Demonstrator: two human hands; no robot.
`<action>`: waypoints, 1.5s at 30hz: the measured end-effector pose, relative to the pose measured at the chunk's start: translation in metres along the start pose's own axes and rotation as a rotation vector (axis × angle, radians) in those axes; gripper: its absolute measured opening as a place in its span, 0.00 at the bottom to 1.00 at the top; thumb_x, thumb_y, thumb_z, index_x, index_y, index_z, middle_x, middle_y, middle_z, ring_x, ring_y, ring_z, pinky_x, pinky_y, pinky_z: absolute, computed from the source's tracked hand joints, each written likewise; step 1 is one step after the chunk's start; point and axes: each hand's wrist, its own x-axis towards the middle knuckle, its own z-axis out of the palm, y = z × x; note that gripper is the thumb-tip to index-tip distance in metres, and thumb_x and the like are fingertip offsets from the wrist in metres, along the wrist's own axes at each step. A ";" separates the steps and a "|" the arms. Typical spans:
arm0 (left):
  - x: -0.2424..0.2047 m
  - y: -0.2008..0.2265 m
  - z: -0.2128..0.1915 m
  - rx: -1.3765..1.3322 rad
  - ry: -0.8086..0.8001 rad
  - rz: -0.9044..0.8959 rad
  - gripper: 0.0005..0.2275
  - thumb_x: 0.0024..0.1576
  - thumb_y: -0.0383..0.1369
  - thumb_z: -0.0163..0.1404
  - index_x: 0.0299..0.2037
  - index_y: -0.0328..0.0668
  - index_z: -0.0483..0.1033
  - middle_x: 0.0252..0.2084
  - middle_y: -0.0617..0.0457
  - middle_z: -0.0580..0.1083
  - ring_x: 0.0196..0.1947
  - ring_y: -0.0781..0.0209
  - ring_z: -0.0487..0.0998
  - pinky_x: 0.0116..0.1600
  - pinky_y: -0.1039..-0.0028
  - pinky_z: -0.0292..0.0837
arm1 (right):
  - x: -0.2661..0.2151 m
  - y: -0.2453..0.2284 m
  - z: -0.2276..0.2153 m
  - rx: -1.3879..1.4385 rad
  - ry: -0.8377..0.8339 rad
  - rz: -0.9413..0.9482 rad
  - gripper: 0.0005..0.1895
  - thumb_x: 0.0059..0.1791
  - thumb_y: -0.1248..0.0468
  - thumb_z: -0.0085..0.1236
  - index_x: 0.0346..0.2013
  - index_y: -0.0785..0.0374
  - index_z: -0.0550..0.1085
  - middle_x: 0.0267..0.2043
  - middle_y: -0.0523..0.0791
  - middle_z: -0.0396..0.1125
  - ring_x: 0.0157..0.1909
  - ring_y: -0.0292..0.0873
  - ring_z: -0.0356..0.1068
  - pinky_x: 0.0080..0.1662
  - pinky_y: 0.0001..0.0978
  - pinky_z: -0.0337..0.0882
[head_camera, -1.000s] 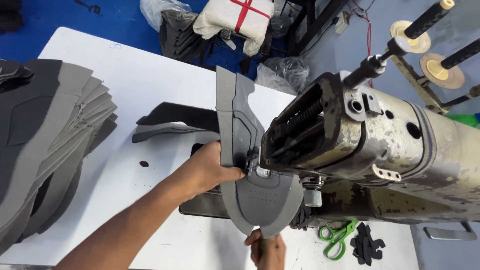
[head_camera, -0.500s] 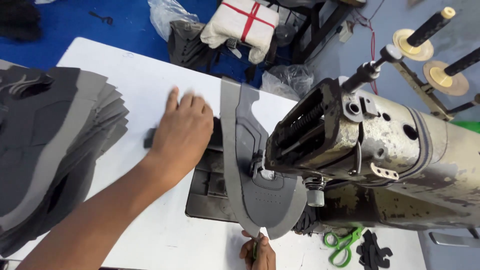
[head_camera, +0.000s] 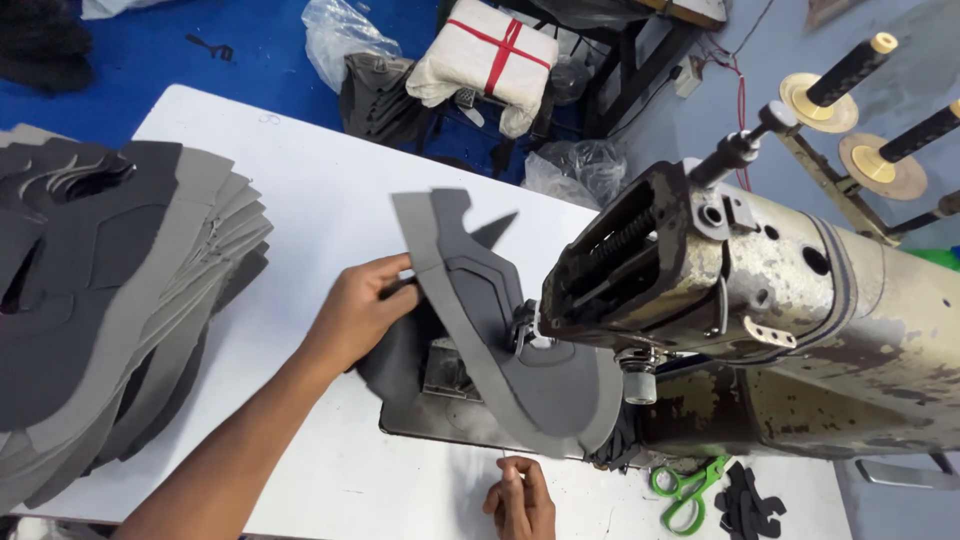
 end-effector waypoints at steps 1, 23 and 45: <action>-0.011 0.004 -0.001 -0.003 0.000 -0.004 0.18 0.59 0.28 0.51 0.60 0.40 0.76 0.46 0.51 0.84 0.42 0.69 0.81 0.48 0.75 0.76 | -0.007 -0.012 0.005 -0.004 0.002 0.004 0.19 0.56 0.54 0.44 0.45 0.68 0.73 0.14 0.48 0.64 0.13 0.35 0.51 0.21 0.30 0.52; -0.088 0.015 -0.024 0.525 0.050 0.269 0.33 0.55 0.27 0.55 0.72 0.42 0.55 0.33 0.42 0.78 0.29 0.49 0.81 0.33 0.62 0.75 | -0.071 -0.208 0.163 -0.179 -0.127 -0.589 0.13 0.51 0.60 0.59 0.41 0.70 0.77 0.29 0.42 0.75 0.29 0.32 0.69 0.32 0.24 0.70; -0.039 0.065 -0.009 1.062 0.485 0.690 0.26 0.57 0.15 0.45 0.68 0.40 0.65 0.67 0.35 0.65 0.72 0.41 0.61 0.71 0.55 0.60 | -0.061 -0.117 0.080 -0.072 -0.169 -0.536 0.23 0.46 0.73 0.65 0.55 0.67 0.71 0.23 0.43 0.65 0.25 0.33 0.62 0.30 0.28 0.61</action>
